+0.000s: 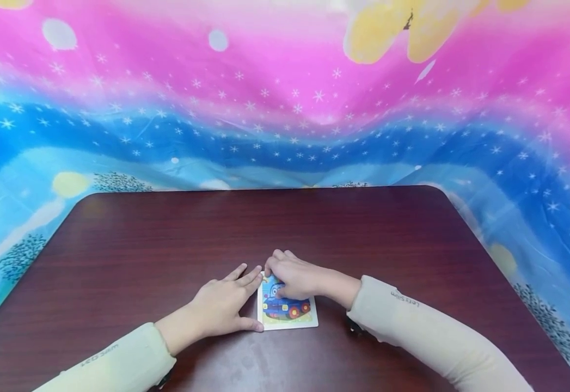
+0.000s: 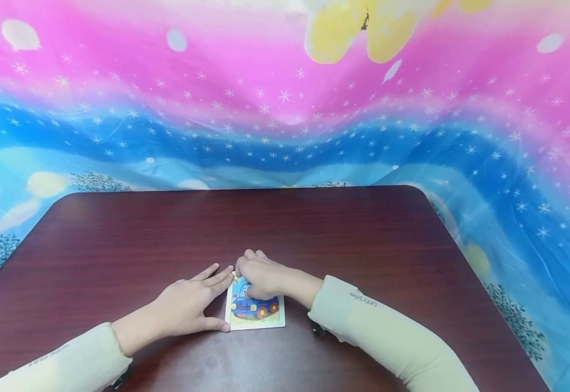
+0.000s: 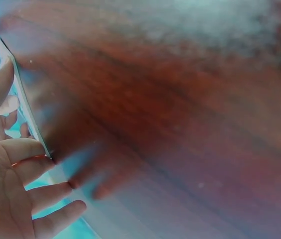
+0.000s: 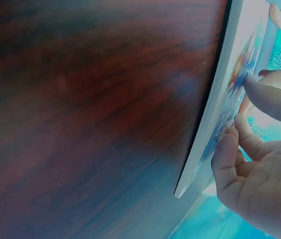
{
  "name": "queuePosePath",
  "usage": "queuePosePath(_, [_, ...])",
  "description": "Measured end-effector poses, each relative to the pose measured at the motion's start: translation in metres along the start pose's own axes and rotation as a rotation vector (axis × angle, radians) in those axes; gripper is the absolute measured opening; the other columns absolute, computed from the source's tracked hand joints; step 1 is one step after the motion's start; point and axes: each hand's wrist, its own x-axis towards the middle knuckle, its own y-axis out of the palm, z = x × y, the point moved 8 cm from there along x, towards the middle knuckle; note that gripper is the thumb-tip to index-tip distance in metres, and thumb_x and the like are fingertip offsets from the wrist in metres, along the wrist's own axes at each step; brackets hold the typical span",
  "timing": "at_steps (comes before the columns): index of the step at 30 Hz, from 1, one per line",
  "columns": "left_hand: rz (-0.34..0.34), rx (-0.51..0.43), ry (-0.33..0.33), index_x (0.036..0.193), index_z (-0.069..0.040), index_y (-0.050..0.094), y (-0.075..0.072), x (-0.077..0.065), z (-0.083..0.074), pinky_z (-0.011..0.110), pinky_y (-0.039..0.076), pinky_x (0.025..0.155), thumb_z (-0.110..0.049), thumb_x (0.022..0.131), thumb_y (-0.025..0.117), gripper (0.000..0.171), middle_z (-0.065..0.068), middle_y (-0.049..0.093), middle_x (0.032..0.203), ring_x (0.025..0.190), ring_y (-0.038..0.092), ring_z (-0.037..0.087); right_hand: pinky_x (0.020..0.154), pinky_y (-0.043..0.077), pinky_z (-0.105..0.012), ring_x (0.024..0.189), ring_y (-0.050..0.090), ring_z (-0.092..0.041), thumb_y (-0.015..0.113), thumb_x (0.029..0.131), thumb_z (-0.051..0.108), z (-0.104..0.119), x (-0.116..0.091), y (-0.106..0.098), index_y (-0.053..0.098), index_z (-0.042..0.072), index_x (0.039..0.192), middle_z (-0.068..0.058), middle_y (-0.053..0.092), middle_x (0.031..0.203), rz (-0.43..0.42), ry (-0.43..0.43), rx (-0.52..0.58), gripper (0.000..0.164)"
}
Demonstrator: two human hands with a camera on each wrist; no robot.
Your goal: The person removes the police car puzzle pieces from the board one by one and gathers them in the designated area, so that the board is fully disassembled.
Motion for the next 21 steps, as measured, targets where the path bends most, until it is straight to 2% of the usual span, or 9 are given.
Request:
queuePosePath(2, [0.005, -0.001, -0.007, 0.15, -0.009, 0.044, -0.0006, -0.0005, -0.0007, 0.056, 0.055, 0.086, -0.073, 0.076, 0.067, 0.1, 0.004, 0.04, 0.159, 0.148, 0.035, 0.033, 0.094, 0.042, -0.032, 0.098, 0.043, -0.016, 0.075, 0.085, 0.009, 0.0017, -0.0007, 0.0018, 0.063, 0.013, 0.103, 0.001, 0.05, 0.106, 0.0, -0.008, 0.018, 0.022])
queuePosePath(5, [0.006, 0.008, -0.01, 0.15, -0.009, 0.044, -0.0013, -0.0012, -0.0013, 0.055, 0.055, 0.086, -0.072, 0.076, 0.068, 0.1, 0.004, 0.041, 0.158, 0.147, 0.036, 0.033, 0.095, 0.043, -0.033, 0.098, 0.044, -0.016, 0.073, 0.085, 0.005, 0.0034, -0.0023, 0.0038, 0.063, 0.012, 0.105, 0.0, 0.051, 0.106, -0.005, -0.002, 0.037, 0.022])
queuePosePath(8, [0.005, 0.01, -0.011, 0.15, -0.009, 0.044, -0.0018, -0.0016, -0.0017, 0.054, 0.055, 0.085, -0.072, 0.076, 0.068, 0.1, 0.004, 0.041, 0.158, 0.147, 0.036, 0.033, 0.096, 0.045, -0.034, 0.099, 0.048, -0.016, 0.074, 0.086, 0.008, 0.0022, -0.0039, 0.0038, 0.058, 0.01, 0.114, -0.001, 0.051, 0.106, -0.018, 0.027, 0.036, 0.032])
queuePosePath(11, [0.007, 0.007, -0.01, 0.15, -0.009, 0.044, -0.0014, -0.0017, -0.0021, 0.053, 0.056, 0.083, -0.072, 0.076, 0.068, 0.1, 0.003, 0.04, 0.158, 0.147, 0.036, 0.032, 0.097, 0.045, -0.034, 0.1, 0.049, -0.016, 0.076, 0.086, 0.011, 0.0001, -0.0041, 0.0038, 0.057, 0.009, 0.117, -0.001, 0.051, 0.106, -0.019, 0.049, 0.039, 0.036])
queuePosePath(21, [0.006, 0.003, -0.013, 0.15, -0.01, 0.044, -0.0014, 0.0001, -0.0019, 0.054, 0.056, 0.083, -0.072, 0.076, 0.068, 0.1, 0.003, 0.04, 0.159, 0.148, 0.035, 0.032, 0.1, 0.045, -0.036, 0.105, 0.05, -0.018, 0.077, 0.085, 0.012, -0.0018, -0.0035, 0.0009, 0.059, 0.008, 0.118, -0.002, 0.051, 0.108, -0.015, 0.013, 0.069, 0.038])
